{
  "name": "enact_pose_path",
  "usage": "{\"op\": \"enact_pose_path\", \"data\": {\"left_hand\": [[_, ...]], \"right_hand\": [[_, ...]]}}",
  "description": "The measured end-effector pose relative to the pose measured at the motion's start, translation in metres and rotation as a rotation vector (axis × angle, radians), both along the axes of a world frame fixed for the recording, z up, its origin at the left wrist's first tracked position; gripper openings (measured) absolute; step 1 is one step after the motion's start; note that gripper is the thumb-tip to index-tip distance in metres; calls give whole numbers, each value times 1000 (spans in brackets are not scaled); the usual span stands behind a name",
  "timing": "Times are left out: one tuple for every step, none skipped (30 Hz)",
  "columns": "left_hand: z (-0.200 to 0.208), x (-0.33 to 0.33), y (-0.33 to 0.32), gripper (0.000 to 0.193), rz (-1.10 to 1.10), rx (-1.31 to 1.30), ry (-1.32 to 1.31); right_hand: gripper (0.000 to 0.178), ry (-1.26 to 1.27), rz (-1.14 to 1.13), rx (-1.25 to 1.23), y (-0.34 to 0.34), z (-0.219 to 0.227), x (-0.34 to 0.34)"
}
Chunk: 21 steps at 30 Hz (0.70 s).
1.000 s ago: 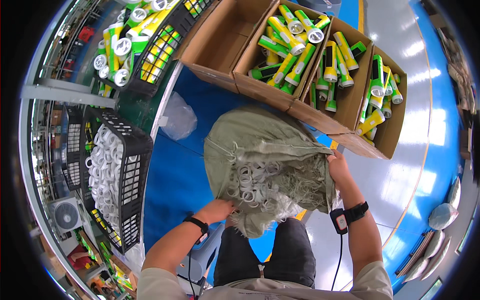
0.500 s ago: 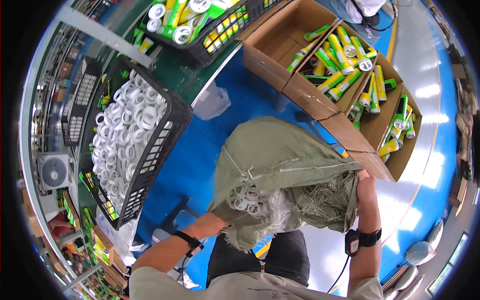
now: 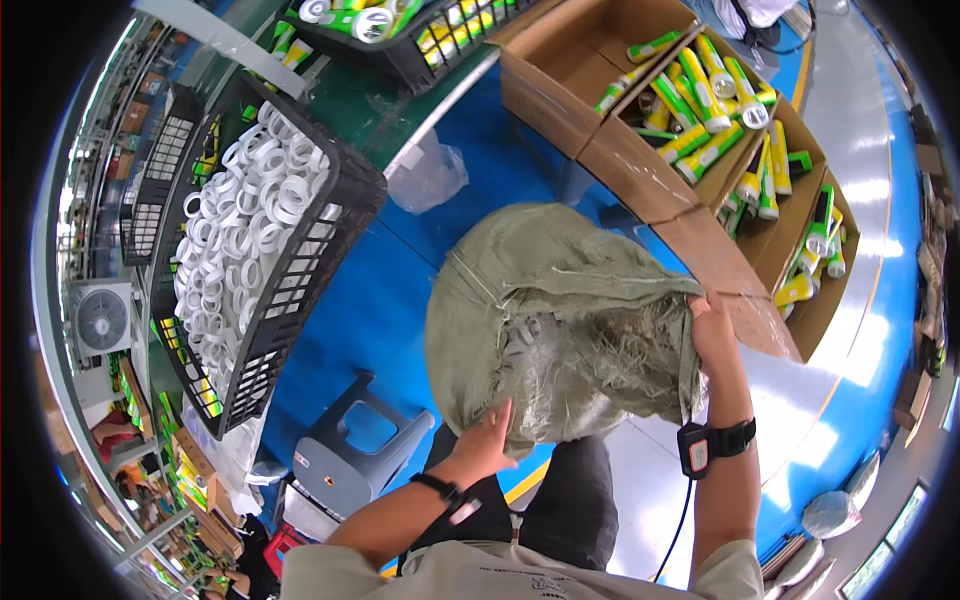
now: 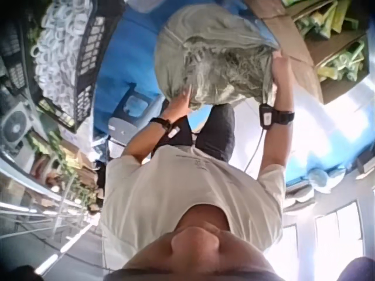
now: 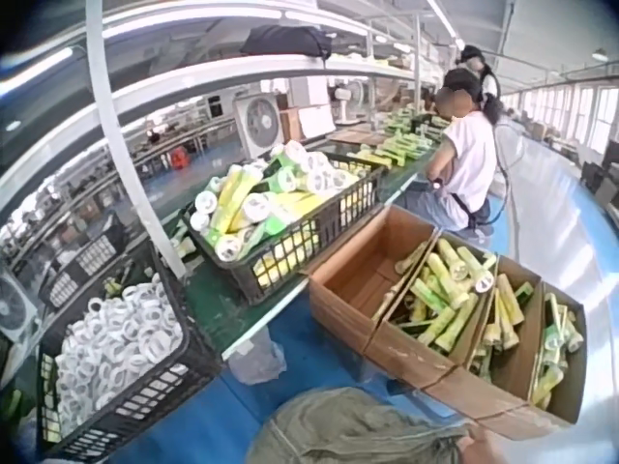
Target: Assembling parts of solar-powered flashlights by attaching lens caps to the housings and organizing them in crates.
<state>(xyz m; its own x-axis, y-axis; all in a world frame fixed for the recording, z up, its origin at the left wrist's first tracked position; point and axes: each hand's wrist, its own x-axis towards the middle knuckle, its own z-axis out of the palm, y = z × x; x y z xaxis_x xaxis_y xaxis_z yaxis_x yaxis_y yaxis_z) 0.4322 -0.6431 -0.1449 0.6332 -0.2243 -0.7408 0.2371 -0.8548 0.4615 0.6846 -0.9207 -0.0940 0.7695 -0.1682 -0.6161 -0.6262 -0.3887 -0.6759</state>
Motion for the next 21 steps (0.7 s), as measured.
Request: {"op": "enact_pose_path", "data": {"left_hand": [[-17,-2,-11,68,54,141,-6],[-27,-12,-9,68,48,146,-12],[-23,-10,-12,48,-192,107,-22],[-8,-17,-10,31,-437,67,-19],[12,-27,-8,10,-456,28,-186],[32,-28,-1,10,-463,33,-196],[49,-29,8,10,-481,-86,-387],[57,-30,10,11,-496,-208,-578],[59,-29,10,11,-502,-200,-592],[58,-29,7,13,-469,-321,-666],[56,-30,3,17,-434,-446,-737],[54,-31,-5,17,-438,-443,-741],[54,-33,-20,21,-268,-455,-336],[52,-33,-34,25,-96,-452,69],[51,-30,-43,25,-102,-455,72],[48,-25,-54,24,-25,-445,90],[45,-19,-63,23,52,-434,108],[42,-12,-70,23,50,-434,112],[39,-5,-74,24,1,-477,-96],[37,1,-78,26,-47,-517,-306],[36,8,-83,26,-51,-515,-306]], "right_hand": [[32,-75,73,-93,5,12,2],[32,-80,65,-88,4,16,0],[31,-140,175,-273,-6,18,0],[30,-183,281,-456,-12,22,-8],[30,-174,274,-455,-21,21,-17],[30,-355,346,-556,-34,17,-20],[30,-533,420,-661,-42,17,-24],[30,-538,413,-666,-46,19,-30],[30,-477,356,-614,-39,24,-36],[30,-409,302,-565,-38,25,-44],[30,-473,296,-517,-42,10,-53],[30,-478,293,-516,-40,2,-61],[30,-343,257,-423,-35,-2,-71],[30,-207,221,-330,-30,-7,-80],[30,-204,216,-333,-28,-12,-91],[29,-231,186,-278,-27,-18,-101],[29,-257,156,-222,-25,-23,-108],[29,-253,153,-221,-22,-27,-114],[27,-201,235,-266,-17,-30,-120],[26,-149,319,-308,-11,-31,-126],[25,-163,391,-281,-3,-30,-131]]}}
